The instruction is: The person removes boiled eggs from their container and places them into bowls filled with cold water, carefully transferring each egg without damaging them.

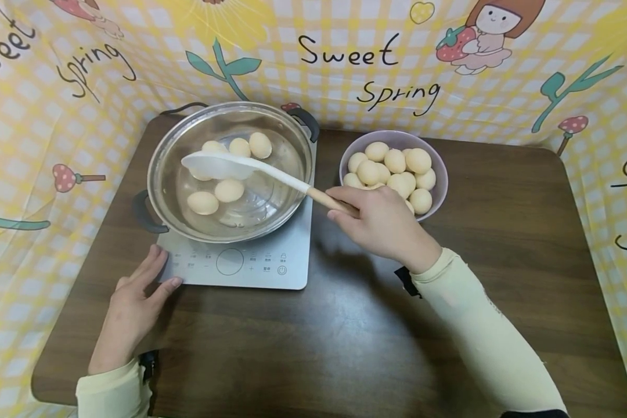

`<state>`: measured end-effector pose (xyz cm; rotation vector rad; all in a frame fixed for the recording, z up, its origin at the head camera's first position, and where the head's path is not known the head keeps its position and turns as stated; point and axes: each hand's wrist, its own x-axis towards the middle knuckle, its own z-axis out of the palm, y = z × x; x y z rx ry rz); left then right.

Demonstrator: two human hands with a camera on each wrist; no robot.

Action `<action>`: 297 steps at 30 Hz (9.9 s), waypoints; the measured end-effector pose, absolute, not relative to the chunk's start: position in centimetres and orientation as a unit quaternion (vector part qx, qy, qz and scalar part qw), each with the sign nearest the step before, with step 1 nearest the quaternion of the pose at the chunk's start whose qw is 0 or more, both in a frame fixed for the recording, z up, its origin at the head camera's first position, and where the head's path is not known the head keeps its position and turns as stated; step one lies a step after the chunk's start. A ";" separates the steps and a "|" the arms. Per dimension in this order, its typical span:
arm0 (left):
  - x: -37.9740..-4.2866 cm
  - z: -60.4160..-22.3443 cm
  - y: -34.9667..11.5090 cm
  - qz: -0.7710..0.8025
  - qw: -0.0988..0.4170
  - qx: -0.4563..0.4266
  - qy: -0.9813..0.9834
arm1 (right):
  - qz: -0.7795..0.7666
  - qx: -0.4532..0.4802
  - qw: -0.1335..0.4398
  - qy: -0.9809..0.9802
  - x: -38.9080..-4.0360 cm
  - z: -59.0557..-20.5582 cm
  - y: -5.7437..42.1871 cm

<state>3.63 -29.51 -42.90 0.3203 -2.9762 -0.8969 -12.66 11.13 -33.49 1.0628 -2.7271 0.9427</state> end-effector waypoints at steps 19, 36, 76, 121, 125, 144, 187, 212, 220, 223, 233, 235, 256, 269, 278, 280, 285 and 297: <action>3.7 -43.1 -29.5 -0.276 0.038 0.093 -0.956 | 0.359 0.280 -0.149 -0.877 -12.5 -31.8 15.1; 3.8 -43.1 -29.4 -0.284 0.031 0.099 -0.953 | 0.417 0.250 -0.222 -0.845 -12.2 -30.5 17.3; 3.8 -42.7 -29.6 -0.314 -0.011 0.105 -0.943 | 0.584 0.190 -0.426 -0.664 -11.8 -30.7 17.1; 3.5 -42.7 -29.6 -0.321 -0.028 0.111 -0.940 | 0.719 0.149 -0.368 -0.570 -9.1 -32.5 30.5; 3.5 -42.7 -29.6 -0.321 -0.027 0.111 -0.940 | 0.717 0.113 -0.351 -0.592 -8.8 -32.9 32.0; 3.5 -42.7 -29.5 -0.322 -0.032 0.108 -0.940 | 0.683 -0.058 -0.160 -0.710 -8.7 -34.6 32.0; 3.7 -42.7 -29.7 -0.326 -0.030 0.107 -0.939 | 0.677 0.093 -0.257 -0.683 -8.6 -33.4 24.1; 3.8 -42.4 -29.9 -0.321 -0.023 0.105 -0.941 | 0.459 0.186 -0.126 -0.860 -11.6 -33.8 12.4; 3.8 -42.6 -29.9 -0.324 -0.021 0.106 -0.940 | 0.393 0.263 -0.065 -0.879 -11.8 -33.8 11.2; 3.8 -42.5 -29.9 -0.323 -0.019 0.107 -0.940 | 0.394 0.268 -0.085 -0.875 -11.8 -33.7 11.1; 3.8 -42.7 -29.9 -0.321 -0.024 0.111 -0.940 | 0.452 0.236 -0.218 -0.832 -11.0 -32.1 12.1; 3.7 -42.7 -29.9 -0.321 -0.024 0.112 -0.940 | 0.467 0.229 -0.241 -0.819 -10.9 -31.8 12.5; 3.7 -42.7 -29.8 -0.322 -0.026 0.116 -0.939 | 0.509 0.185 -0.429 -0.723 -11.2 -30.6 13.9; 3.7 -42.7 -29.9 -0.320 -0.025 0.116 -0.940 | 0.564 0.185 -0.470 -0.654 -11.4 -30.8 13.9; 3.7 -42.7 -29.8 -0.321 -0.031 0.119 -0.939 | 0.598 0.201 -0.453 -0.630 -11.5 -31.1 14.9; 3.7 -42.6 -29.8 -0.321 -0.033 0.120 -0.939 | 0.604 0.200 -0.448 -0.628 -11.4 -31.2 15.2; 3.6 -42.7 -29.8 -0.316 -0.032 0.120 -0.940 | 0.609 0.185 -0.433 -0.639 -11.2 -31.4 16.5; 3.6 -42.6 -29.7 -0.313 -0.039 0.123 -0.941 | 0.622 0.193 -0.410 -0.638 -10.7 -31.1 19.6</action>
